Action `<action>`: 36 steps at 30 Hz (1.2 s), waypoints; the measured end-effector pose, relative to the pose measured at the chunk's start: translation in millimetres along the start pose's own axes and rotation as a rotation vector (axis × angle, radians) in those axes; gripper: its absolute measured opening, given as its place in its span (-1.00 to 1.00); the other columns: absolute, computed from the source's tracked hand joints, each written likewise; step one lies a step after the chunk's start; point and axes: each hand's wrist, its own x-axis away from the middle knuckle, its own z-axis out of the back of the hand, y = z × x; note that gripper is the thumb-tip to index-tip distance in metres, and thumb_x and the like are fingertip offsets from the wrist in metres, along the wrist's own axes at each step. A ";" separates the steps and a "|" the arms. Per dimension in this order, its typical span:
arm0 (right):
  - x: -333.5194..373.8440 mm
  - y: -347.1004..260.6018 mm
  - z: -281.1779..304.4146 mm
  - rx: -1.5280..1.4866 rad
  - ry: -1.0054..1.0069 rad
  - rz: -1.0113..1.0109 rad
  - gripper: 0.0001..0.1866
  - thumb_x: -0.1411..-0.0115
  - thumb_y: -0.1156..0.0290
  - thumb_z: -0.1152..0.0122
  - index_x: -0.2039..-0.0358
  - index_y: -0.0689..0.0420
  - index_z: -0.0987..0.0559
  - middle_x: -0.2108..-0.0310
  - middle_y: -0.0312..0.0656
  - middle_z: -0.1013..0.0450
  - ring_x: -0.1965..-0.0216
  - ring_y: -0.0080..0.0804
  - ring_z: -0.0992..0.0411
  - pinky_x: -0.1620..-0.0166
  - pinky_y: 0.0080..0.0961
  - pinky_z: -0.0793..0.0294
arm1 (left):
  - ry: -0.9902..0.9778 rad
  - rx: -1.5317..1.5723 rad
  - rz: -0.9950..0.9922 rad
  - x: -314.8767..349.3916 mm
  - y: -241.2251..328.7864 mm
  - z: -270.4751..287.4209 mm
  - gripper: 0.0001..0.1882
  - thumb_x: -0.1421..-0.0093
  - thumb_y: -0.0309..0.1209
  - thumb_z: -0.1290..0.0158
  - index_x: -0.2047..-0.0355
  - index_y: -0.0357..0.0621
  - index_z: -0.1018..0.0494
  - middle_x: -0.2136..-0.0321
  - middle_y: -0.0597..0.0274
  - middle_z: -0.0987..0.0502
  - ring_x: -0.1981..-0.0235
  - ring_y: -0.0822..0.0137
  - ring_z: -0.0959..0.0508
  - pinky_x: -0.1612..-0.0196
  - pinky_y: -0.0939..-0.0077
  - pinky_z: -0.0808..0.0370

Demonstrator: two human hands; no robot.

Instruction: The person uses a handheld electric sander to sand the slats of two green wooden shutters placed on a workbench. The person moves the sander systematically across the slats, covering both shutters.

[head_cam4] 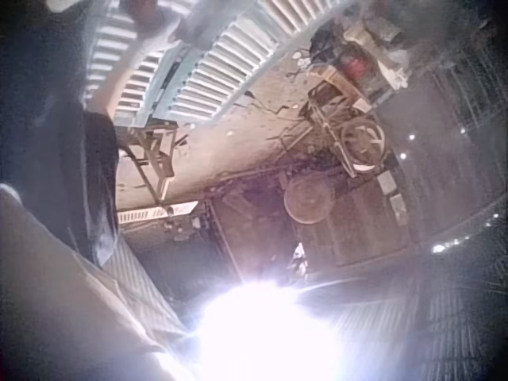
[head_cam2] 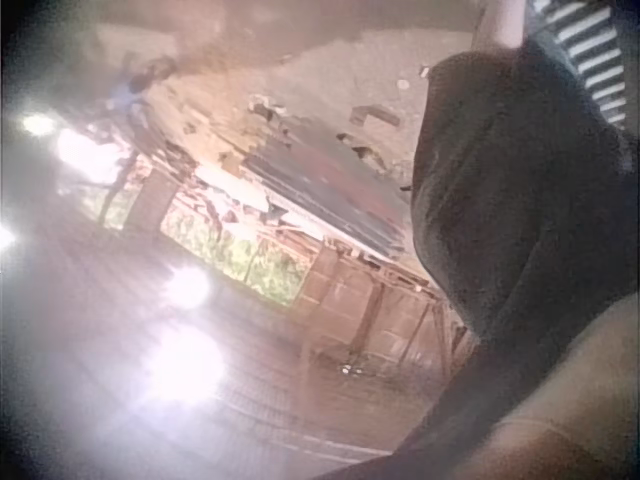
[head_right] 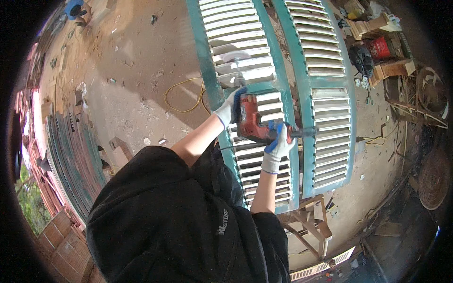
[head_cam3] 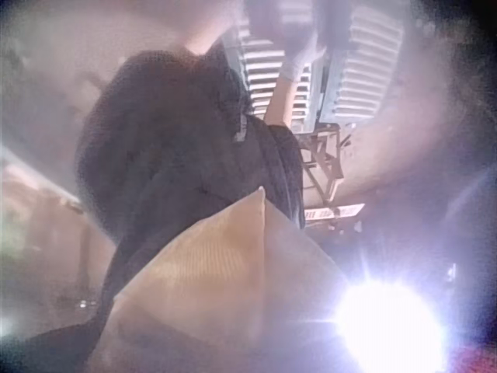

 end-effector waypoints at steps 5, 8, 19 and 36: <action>39.3 4.8 -15.8 -0.068 0.003 0.025 -0.86 -0.07 0.47 -0.21 0.38 0.17 -0.44 0.49 -0.19 -0.46 0.46 -0.40 -0.47 0.29 -0.39 -0.53 | -0.137 -0.051 0.125 0.5 8.0 13.1 -0.58 -0.20 -0.03 0.13 0.48 -0.12 -0.46 0.56 0.16 -0.54 0.59 0.23 -0.53 0.45 0.32 -0.52; 60.2 10.5 -31.6 -0.042 0.028 -0.032 -0.86 -0.10 0.48 -0.19 0.37 0.18 -0.42 0.47 -0.17 -0.47 0.45 -0.43 -0.46 0.28 -0.46 -0.50 | -0.159 -0.119 0.048 26.8 22.5 29.5 -0.61 -0.21 -0.09 0.15 0.43 -0.18 -0.44 0.53 0.12 -0.53 0.50 0.22 -0.57 0.39 0.34 -0.55; 70.3 9.5 -33.3 0.037 0.007 0.015 -0.90 -0.09 0.52 -0.18 0.38 0.19 -0.45 0.43 -0.27 -0.44 0.40 -0.52 -0.41 0.27 -0.51 -0.46 | -0.070 -0.222 -0.044 34.0 19.9 17.9 -0.74 -0.20 -0.18 0.05 0.37 -0.10 -0.45 0.49 0.25 -0.52 0.49 0.36 -0.54 0.37 0.48 -0.51; -68.7 -40.5 11.1 0.210 -0.169 -0.096 -0.80 -0.06 0.49 -0.28 0.30 0.24 -0.51 0.42 -0.24 -0.49 0.46 -0.55 -0.45 0.36 -0.60 -0.46 | -0.197 0.286 0.010 -26.7 -38.7 -10.4 -0.58 -0.14 0.01 0.12 0.40 -0.11 -0.44 0.44 0.09 -0.51 0.35 0.07 -0.50 0.14 0.11 -0.44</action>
